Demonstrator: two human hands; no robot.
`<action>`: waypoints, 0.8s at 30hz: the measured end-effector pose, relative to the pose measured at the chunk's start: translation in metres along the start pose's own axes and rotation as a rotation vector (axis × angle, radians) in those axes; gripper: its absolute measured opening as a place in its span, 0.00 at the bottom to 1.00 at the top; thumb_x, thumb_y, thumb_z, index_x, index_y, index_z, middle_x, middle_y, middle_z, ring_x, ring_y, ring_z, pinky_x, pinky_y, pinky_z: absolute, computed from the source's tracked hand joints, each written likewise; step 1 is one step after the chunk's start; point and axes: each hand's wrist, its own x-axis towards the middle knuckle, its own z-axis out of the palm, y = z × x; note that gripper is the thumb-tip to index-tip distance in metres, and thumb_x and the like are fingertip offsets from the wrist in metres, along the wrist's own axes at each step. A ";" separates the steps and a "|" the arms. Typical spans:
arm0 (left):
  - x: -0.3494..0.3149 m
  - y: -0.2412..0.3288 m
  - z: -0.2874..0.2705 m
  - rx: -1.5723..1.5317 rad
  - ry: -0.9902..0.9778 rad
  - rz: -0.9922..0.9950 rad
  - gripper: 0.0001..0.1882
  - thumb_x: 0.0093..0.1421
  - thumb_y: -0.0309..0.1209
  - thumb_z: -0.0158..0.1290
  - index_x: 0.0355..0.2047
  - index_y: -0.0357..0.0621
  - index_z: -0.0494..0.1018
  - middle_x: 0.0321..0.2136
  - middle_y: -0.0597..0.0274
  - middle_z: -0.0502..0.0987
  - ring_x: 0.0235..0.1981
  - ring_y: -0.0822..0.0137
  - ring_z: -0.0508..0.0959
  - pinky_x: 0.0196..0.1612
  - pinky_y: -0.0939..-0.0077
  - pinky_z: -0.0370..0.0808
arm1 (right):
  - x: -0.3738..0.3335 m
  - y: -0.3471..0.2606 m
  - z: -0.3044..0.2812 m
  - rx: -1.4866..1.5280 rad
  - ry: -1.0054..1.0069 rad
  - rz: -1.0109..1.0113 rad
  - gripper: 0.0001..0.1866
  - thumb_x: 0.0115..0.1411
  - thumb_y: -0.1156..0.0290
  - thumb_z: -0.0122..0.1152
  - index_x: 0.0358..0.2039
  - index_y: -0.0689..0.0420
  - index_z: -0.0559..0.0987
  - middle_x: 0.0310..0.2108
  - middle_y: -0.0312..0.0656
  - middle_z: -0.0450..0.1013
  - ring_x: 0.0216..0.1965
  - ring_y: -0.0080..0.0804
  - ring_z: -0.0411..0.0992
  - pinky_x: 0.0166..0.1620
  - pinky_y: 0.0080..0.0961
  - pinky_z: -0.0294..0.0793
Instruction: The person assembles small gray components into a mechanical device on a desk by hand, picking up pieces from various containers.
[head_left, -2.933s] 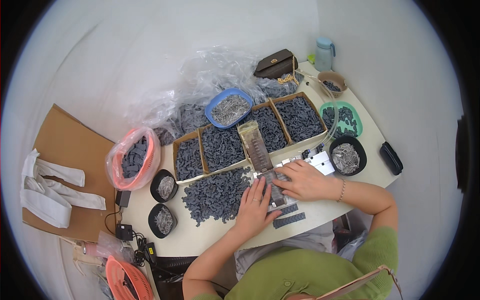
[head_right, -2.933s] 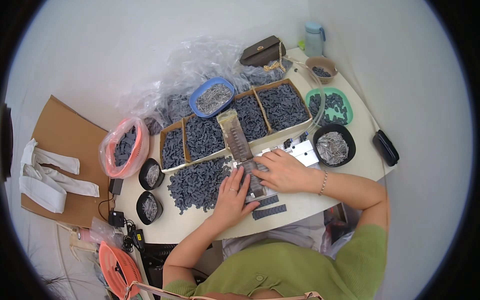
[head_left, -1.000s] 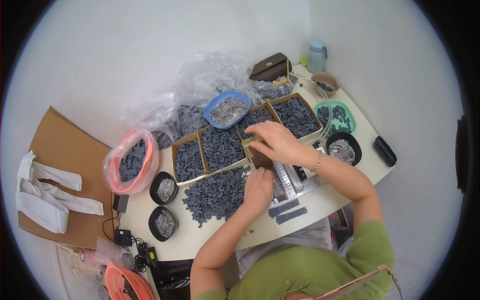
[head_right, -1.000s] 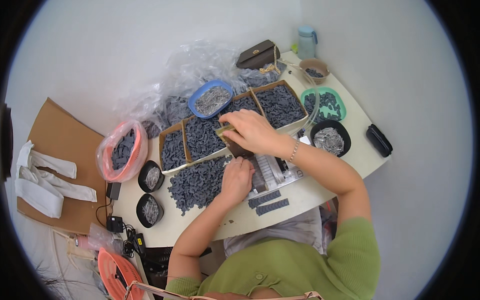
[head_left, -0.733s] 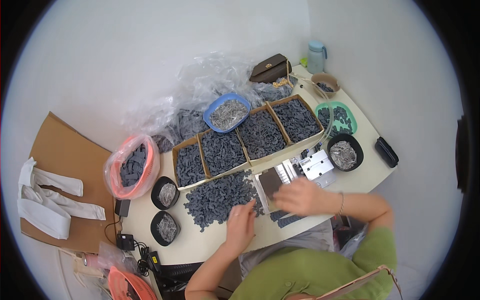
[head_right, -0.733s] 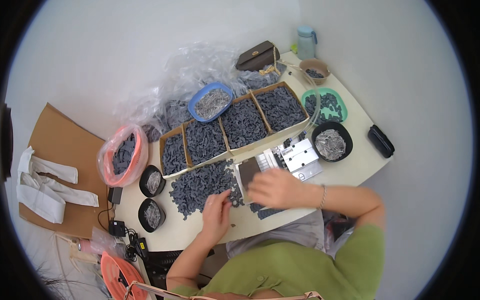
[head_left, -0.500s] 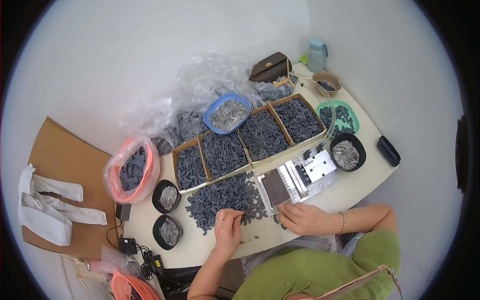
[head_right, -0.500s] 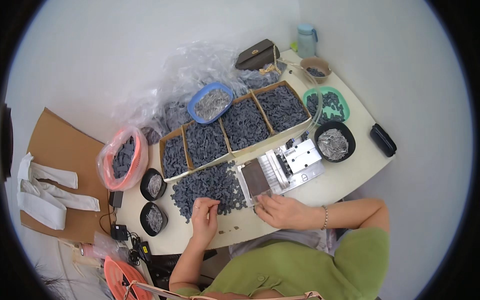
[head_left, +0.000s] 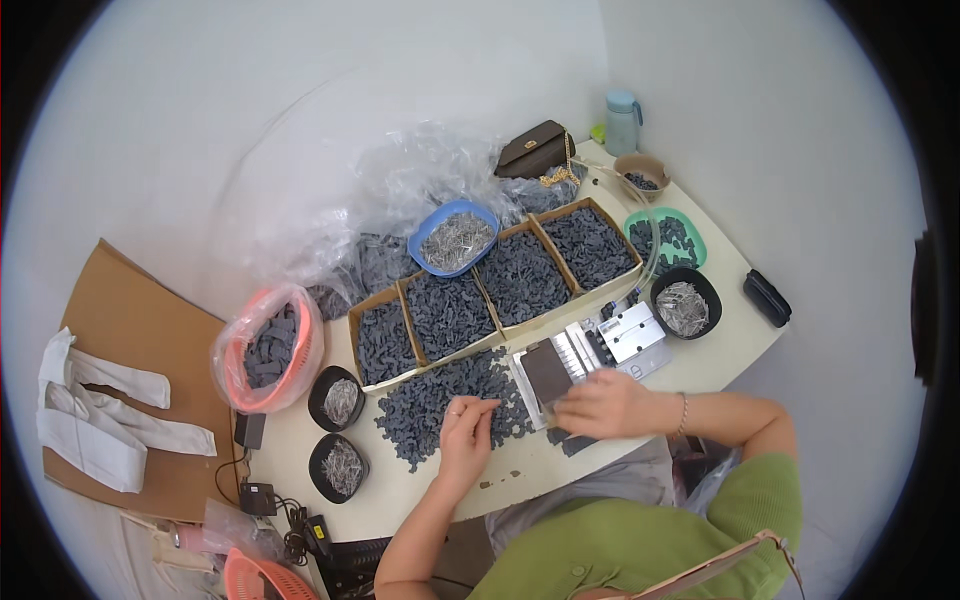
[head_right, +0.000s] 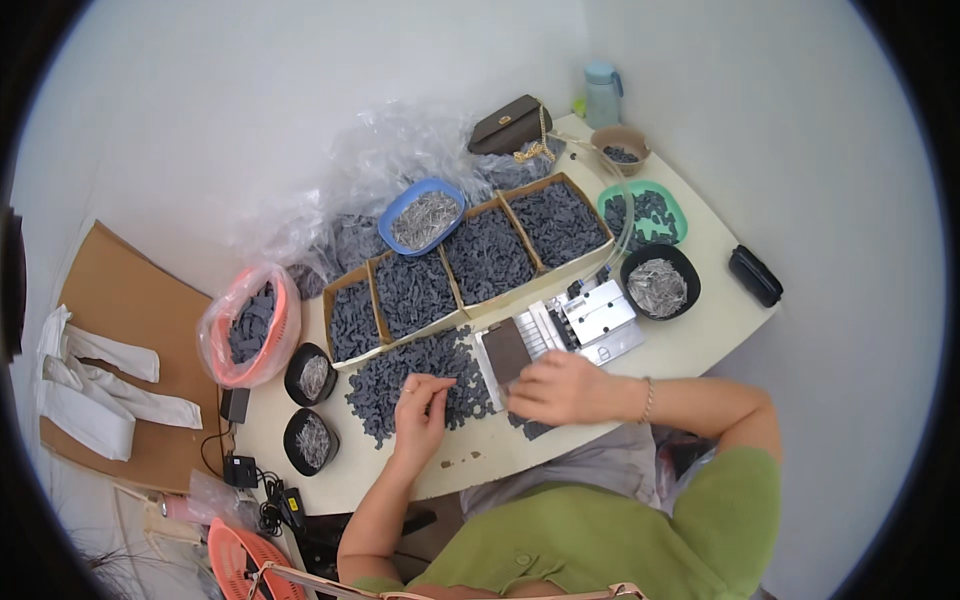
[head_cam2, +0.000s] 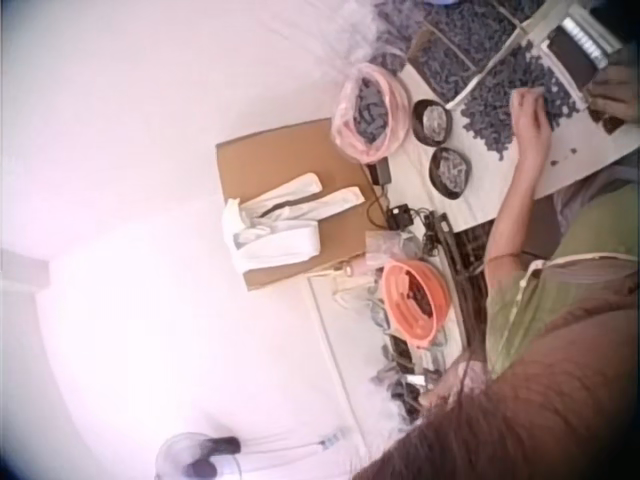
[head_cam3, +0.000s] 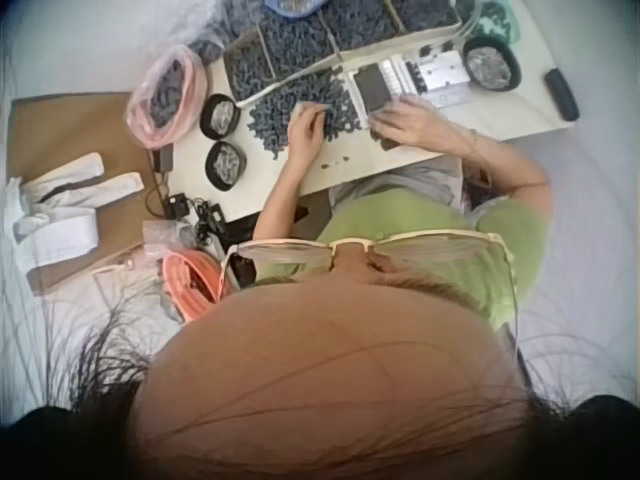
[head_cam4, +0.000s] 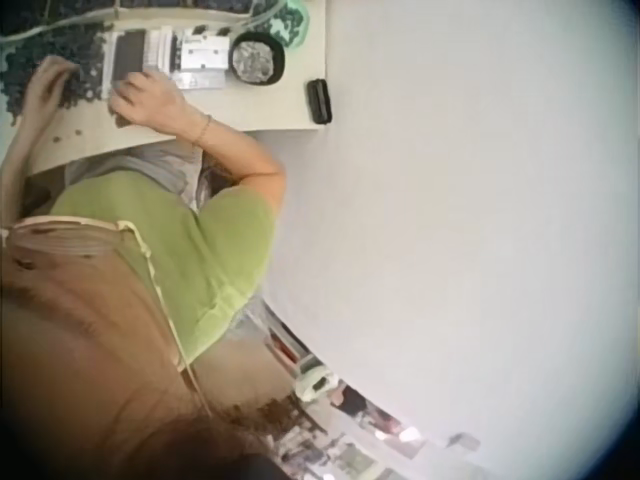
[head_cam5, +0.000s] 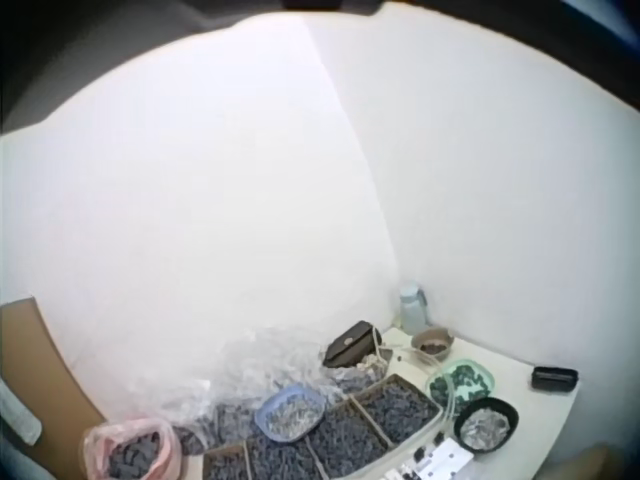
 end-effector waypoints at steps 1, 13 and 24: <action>0.003 -0.002 0.006 -0.002 -0.005 0.038 0.08 0.53 0.15 0.53 0.34 0.37 0.75 0.29 0.54 0.72 0.31 0.55 0.73 0.35 0.68 0.70 | 0.003 0.011 0.002 -0.021 0.051 0.016 0.15 0.46 0.68 0.59 0.38 0.54 0.77 0.36 0.33 0.76 0.34 0.27 0.71 0.37 0.22 0.69; 0.062 -0.011 0.068 0.370 -0.122 0.377 0.11 0.45 0.20 0.53 0.31 0.39 0.75 0.29 0.58 0.72 0.34 0.57 0.72 0.36 0.66 0.72 | 0.065 0.119 0.051 0.459 0.095 0.700 0.21 0.56 0.73 0.60 0.51 0.58 0.70 0.48 0.48 0.69 0.44 0.45 0.71 0.49 0.37 0.71; 0.035 0.012 0.041 0.231 -0.248 0.341 0.17 0.46 0.24 0.55 0.39 0.35 0.76 0.35 0.54 0.73 0.36 0.54 0.73 0.37 0.64 0.72 | -0.015 0.189 0.002 0.054 -0.066 0.826 0.07 0.56 0.73 0.57 0.35 0.54 0.79 0.33 0.43 0.76 0.38 0.43 0.75 0.43 0.37 0.74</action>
